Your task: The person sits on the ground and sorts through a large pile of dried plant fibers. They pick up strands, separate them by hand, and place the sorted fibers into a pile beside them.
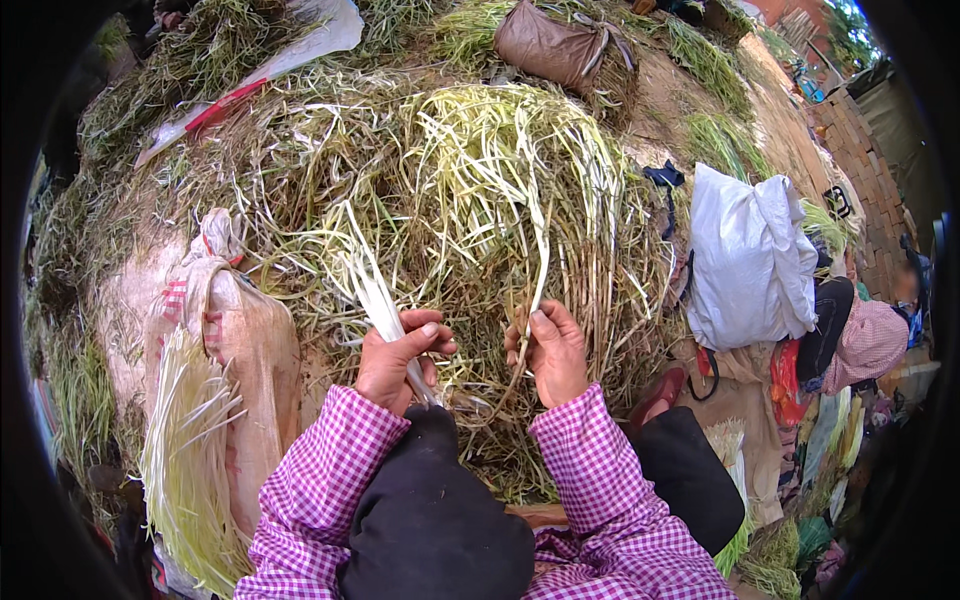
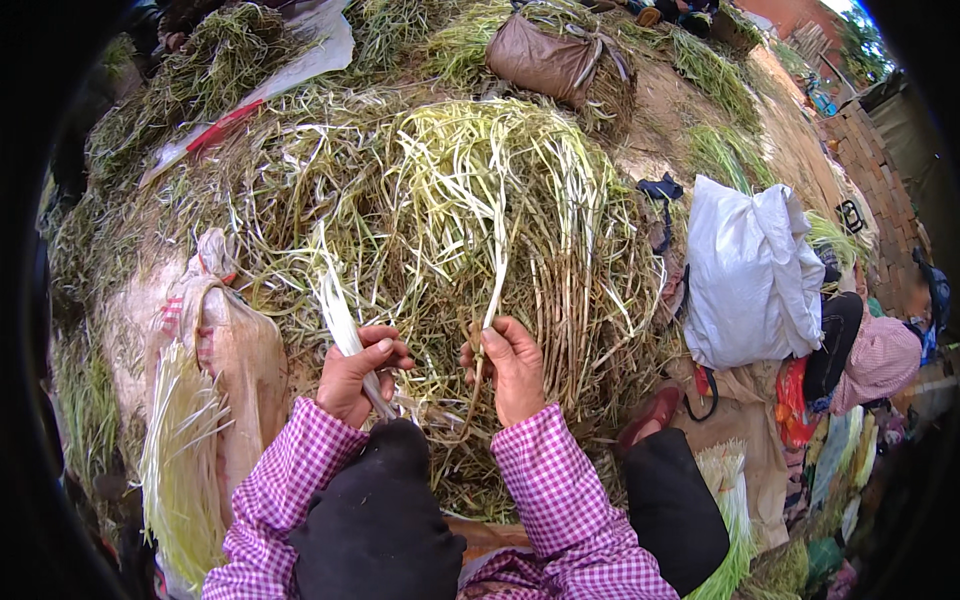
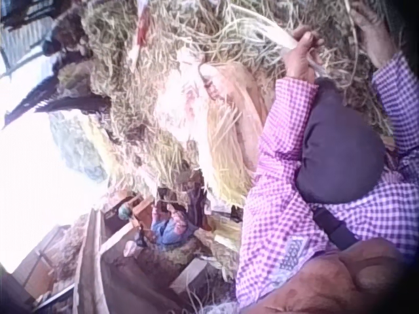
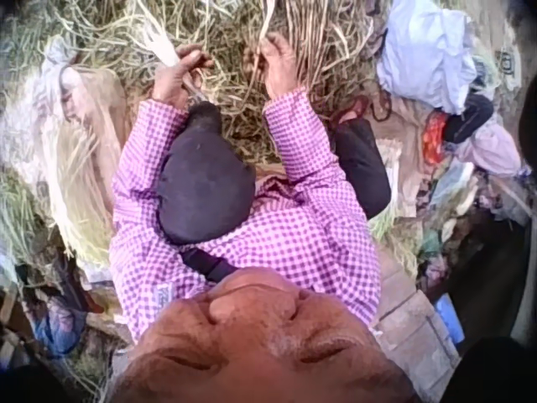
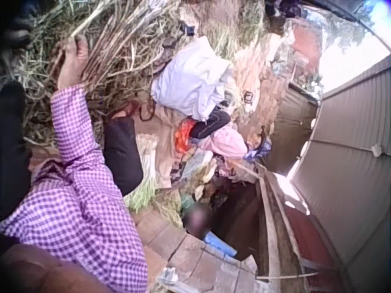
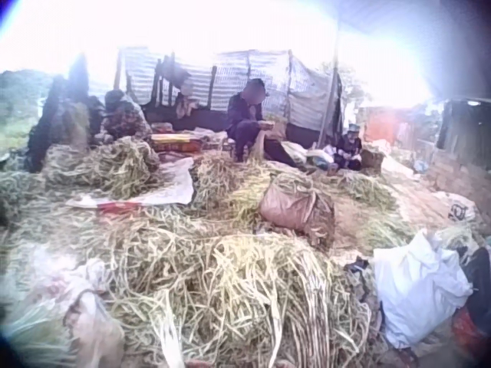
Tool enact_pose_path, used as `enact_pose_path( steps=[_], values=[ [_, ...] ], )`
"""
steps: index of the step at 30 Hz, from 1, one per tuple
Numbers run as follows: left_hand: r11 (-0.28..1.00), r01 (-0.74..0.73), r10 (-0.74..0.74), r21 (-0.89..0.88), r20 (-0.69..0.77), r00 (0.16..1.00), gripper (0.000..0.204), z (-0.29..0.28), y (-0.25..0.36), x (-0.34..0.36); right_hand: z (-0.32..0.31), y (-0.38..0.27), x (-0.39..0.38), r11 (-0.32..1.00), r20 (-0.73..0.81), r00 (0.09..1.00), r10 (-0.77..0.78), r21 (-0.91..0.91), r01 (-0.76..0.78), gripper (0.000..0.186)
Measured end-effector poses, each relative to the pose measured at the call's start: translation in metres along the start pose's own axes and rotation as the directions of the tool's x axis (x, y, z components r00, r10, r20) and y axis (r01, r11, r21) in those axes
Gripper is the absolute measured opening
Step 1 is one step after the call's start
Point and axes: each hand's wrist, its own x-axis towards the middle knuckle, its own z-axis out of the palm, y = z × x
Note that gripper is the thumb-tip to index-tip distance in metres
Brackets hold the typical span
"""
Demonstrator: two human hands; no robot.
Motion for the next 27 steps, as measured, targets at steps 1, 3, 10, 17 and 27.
enact_pose_path(
  steps=[1,3,10,17,27],
  values=[
    [1.000,-0.016,0.016,0.020,-0.002,1.000,0.019,0.002,0.001,0.002,0.008,0.005,-0.010,0.998,0.020,0.999,0.051,0.026,-0.051,0.014],
    [0.996,-0.034,0.035,0.081,-0.021,0.999,0.020,0.007,0.006,0.005,0.020,0.018,-0.018,0.993,0.042,0.996,0.076,-0.093,-0.072,0.015],
    [0.951,-0.049,0.049,0.306,0.008,0.999,0.024,0.015,0.003,0.015,0.026,0.040,-0.026,0.899,0.054,0.998,-0.020,-0.436,0.042,0.008],
    [0.975,-0.211,0.207,0.075,0.054,0.977,0.015,0.012,-0.011,0.004,0.034,0.039,-0.022,0.977,-0.060,0.987,0.152,0.160,-0.141,0.006],
    [0.888,-0.443,0.448,-0.125,0.019,0.894,0.014,-0.003,0.021,-0.049,-0.030,0.037,0.008,0.577,-0.154,0.983,-0.104,-0.814,-0.067,0.014]
  ],
)
